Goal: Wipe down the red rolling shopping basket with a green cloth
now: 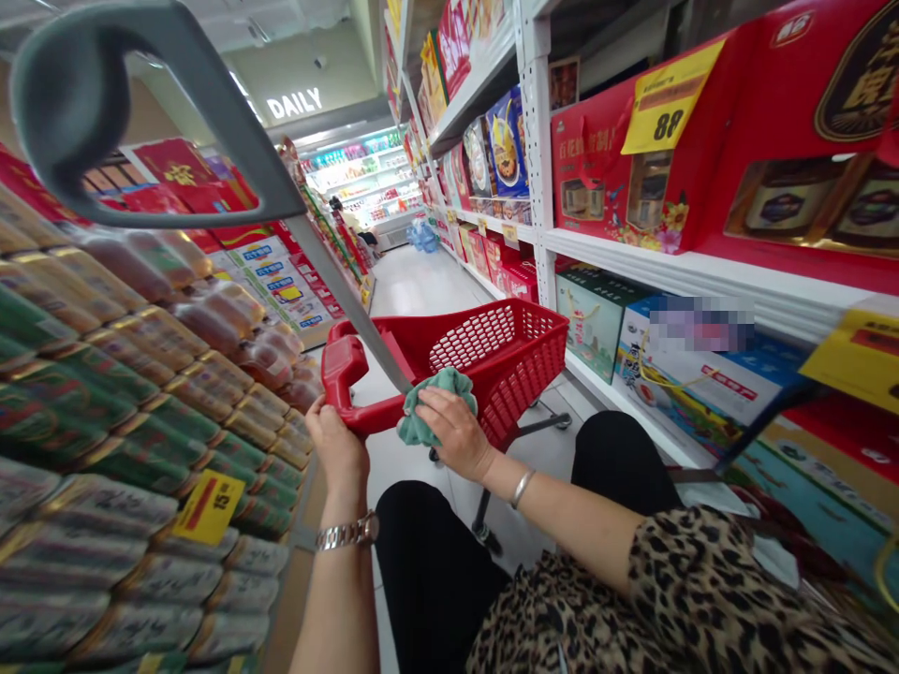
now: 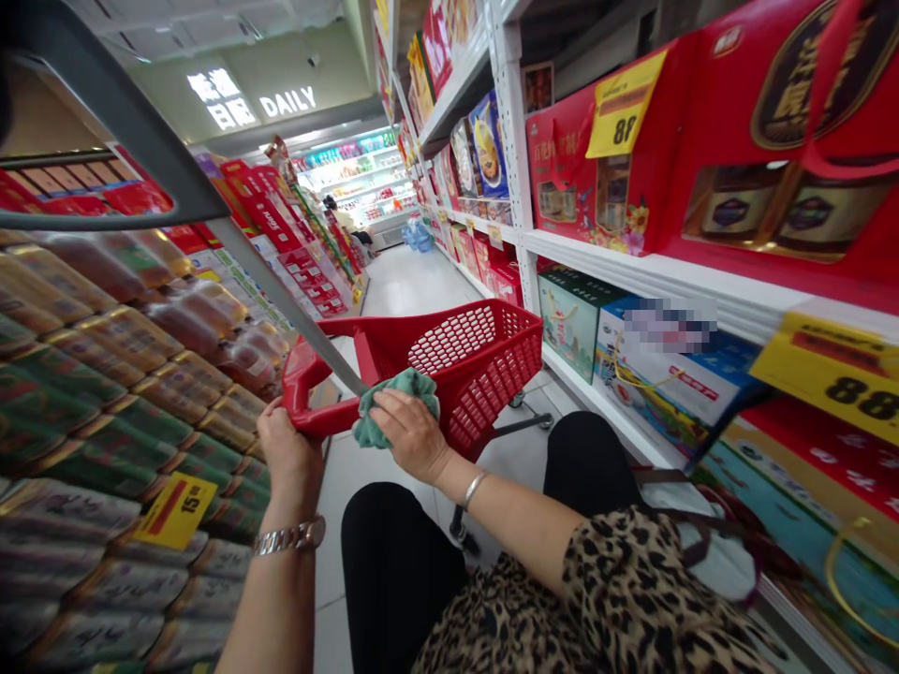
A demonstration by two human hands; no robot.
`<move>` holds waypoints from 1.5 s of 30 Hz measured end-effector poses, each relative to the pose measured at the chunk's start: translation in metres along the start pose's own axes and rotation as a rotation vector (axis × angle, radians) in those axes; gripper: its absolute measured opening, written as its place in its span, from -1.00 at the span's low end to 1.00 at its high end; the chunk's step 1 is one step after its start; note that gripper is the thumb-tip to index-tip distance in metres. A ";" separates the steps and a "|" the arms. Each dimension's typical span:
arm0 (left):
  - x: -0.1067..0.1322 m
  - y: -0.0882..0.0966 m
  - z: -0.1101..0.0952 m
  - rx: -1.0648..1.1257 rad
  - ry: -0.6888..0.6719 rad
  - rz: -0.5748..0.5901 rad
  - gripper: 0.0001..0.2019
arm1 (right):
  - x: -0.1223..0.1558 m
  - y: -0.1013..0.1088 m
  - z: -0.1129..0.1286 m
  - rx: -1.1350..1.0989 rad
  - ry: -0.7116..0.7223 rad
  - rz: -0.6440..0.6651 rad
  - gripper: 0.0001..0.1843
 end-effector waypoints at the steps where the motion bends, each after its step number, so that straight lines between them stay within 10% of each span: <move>1: 0.001 0.000 -0.001 0.004 0.034 -0.009 -0.66 | 0.009 -0.007 -0.002 0.042 0.016 0.011 -0.58; 15: 0.007 -0.006 -0.005 0.006 0.108 0.002 -0.61 | 0.116 -0.017 -0.044 0.191 0.140 0.093 -0.57; 21: 0.006 -0.009 -0.004 -0.006 0.095 0.004 -0.59 | 0.170 -0.018 -0.075 0.094 -0.278 0.385 -0.70; 27: 0.006 -0.008 -0.002 0.014 0.103 0.008 -0.56 | 0.201 0.017 -0.106 0.129 -0.645 0.210 -0.70; 32: 0.011 -0.007 -0.006 0.026 0.091 -0.004 -0.60 | 0.167 0.030 -0.111 0.115 -0.767 0.007 -0.67; 39: 0.014 -0.007 -0.009 0.011 0.137 -0.003 -0.65 | 0.034 0.056 -0.060 -0.190 -0.609 -0.386 -0.72; 45: 0.011 -0.006 -0.006 -0.016 0.115 0.002 -0.61 | 0.001 0.026 -0.016 -0.132 -0.417 -0.294 -0.45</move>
Point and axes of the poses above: each hand's wrist, its own x-axis away from the middle knuckle, its own y-axis out of the back of the hand, z = x × y, the point moved 6 cm from there along -x, towards the middle knuckle, and after that the axes turned 12 degrees about -x, right-handed, at the moved point
